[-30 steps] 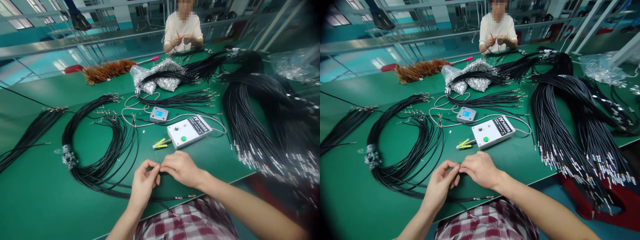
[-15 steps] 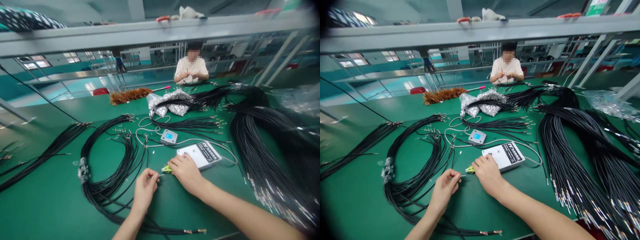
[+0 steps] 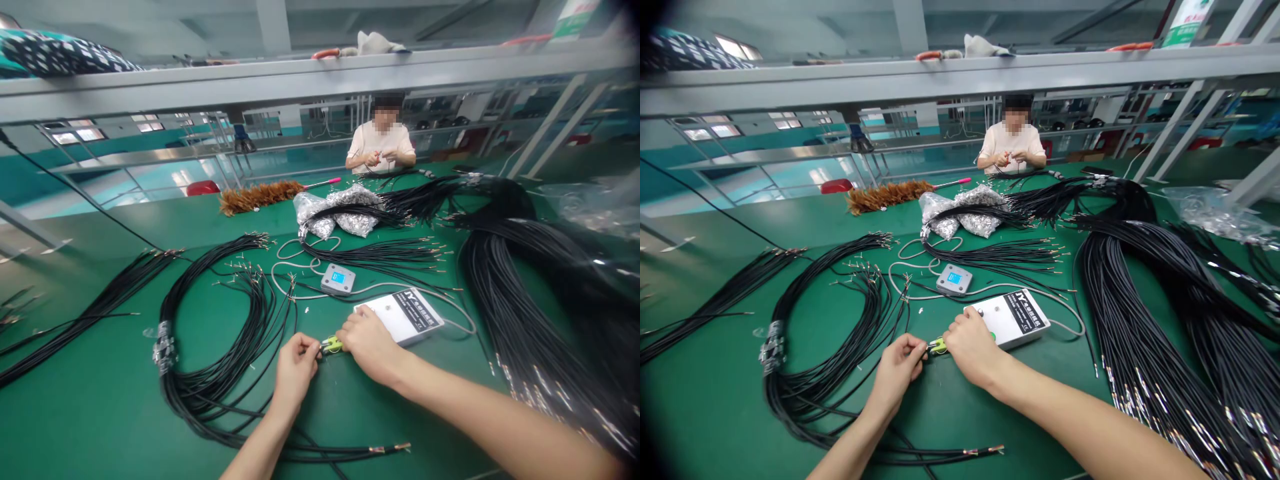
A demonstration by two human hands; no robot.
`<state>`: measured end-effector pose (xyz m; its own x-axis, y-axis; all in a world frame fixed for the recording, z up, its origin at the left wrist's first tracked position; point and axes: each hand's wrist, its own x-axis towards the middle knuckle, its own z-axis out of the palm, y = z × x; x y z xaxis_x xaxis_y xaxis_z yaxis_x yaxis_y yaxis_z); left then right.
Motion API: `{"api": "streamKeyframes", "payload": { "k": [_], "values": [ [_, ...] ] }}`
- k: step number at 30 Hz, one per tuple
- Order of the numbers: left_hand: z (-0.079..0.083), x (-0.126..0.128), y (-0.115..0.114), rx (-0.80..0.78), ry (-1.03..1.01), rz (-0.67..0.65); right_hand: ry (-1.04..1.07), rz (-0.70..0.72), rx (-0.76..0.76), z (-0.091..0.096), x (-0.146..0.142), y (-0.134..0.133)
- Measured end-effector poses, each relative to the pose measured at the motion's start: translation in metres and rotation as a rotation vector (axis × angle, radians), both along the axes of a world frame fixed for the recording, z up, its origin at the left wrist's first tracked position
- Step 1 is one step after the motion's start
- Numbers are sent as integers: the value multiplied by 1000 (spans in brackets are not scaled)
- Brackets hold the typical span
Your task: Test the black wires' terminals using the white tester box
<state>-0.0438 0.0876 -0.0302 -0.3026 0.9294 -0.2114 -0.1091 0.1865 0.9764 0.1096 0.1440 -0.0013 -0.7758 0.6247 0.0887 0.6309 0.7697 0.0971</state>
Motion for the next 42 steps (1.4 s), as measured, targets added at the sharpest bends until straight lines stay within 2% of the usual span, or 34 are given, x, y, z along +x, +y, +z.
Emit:
{"api": "streamKeyframes", "payload": {
  "k": [14, 22, 29, 37, 40, 42],
  "values": [
    [-11, 3, 1, 3, 63, 10, 57, -28, -106, 13, 6, -5],
    [-14, 1, 2, 30, 89, -16, 91, -41, -117, 11, 8, -7],
    [-22, 2, 2, 36, 145, 32, 82, -50, -104, 12, 5, -5],
    [-19, 4, -2, 39, 177, 41, 116, -46, -106, 12, 5, -10],
    [-15, 3, -1, 31, 165, 23, 208, -20, -86, 16, 15, -12],
    [-12, 3, 0, 22, 147, 7, 352, -18, -52, 18, 32, -15]
  ]
}}
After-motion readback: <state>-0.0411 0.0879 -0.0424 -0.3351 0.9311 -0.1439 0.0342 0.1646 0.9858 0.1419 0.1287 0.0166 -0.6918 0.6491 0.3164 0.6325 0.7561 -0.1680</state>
